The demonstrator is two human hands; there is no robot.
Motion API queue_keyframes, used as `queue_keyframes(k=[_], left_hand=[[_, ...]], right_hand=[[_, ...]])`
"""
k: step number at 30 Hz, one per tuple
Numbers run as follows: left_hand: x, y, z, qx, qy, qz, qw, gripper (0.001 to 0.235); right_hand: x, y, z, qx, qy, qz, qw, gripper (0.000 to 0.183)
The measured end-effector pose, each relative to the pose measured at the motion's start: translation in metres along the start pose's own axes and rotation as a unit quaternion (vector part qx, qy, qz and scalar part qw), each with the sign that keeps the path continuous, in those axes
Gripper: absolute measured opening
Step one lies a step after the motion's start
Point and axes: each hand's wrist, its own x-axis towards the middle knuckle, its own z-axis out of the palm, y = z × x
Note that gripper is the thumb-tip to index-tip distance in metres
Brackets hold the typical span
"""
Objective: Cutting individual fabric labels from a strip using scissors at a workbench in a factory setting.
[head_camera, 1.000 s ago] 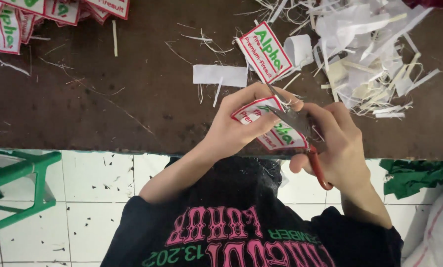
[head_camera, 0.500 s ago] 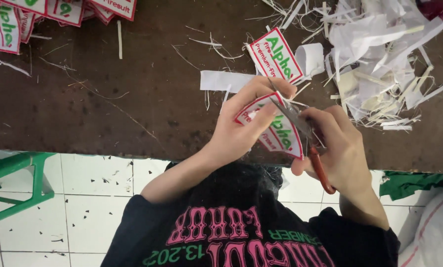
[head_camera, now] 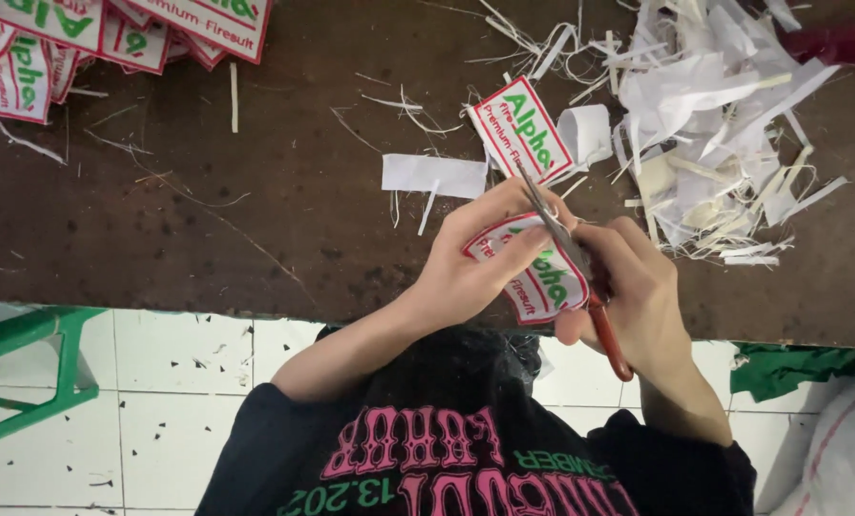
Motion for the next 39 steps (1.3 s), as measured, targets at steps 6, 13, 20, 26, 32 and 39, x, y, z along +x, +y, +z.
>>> queue_keyframes(k=[6,13,20,26,32,39], left_hand=[[0.002,-0.018,0.004,-0.058,0.026,0.061,0.996,0.014],[0.007,-0.009,0.001,-0.045,0.018,0.063,0.997,0.014],[0.009,-0.007,0.003,-0.036,0.018,0.068,0.997,0.01],[0.01,-0.003,0.004,-0.047,0.011,0.072,0.996,0.011],[0.01,-0.009,0.0,-0.042,0.012,0.066,0.997,0.012],[0.013,0.0,-0.005,-0.013,0.044,0.102,0.994,0.016]], right_hand=[[0.0,0.016,0.01,0.056,0.076,-0.025,0.995,0.092],[0.005,0.008,0.006,0.074,0.052,-0.006,0.996,0.093],[0.005,0.017,0.012,0.106,0.028,-0.018,0.994,0.102],[0.004,0.031,0.02,0.128,0.048,-0.035,0.99,0.094],[0.014,0.008,0.009,0.16,0.024,-0.036,0.986,0.094],[0.02,-0.007,-0.002,0.234,-0.036,-0.036,0.971,0.091]])
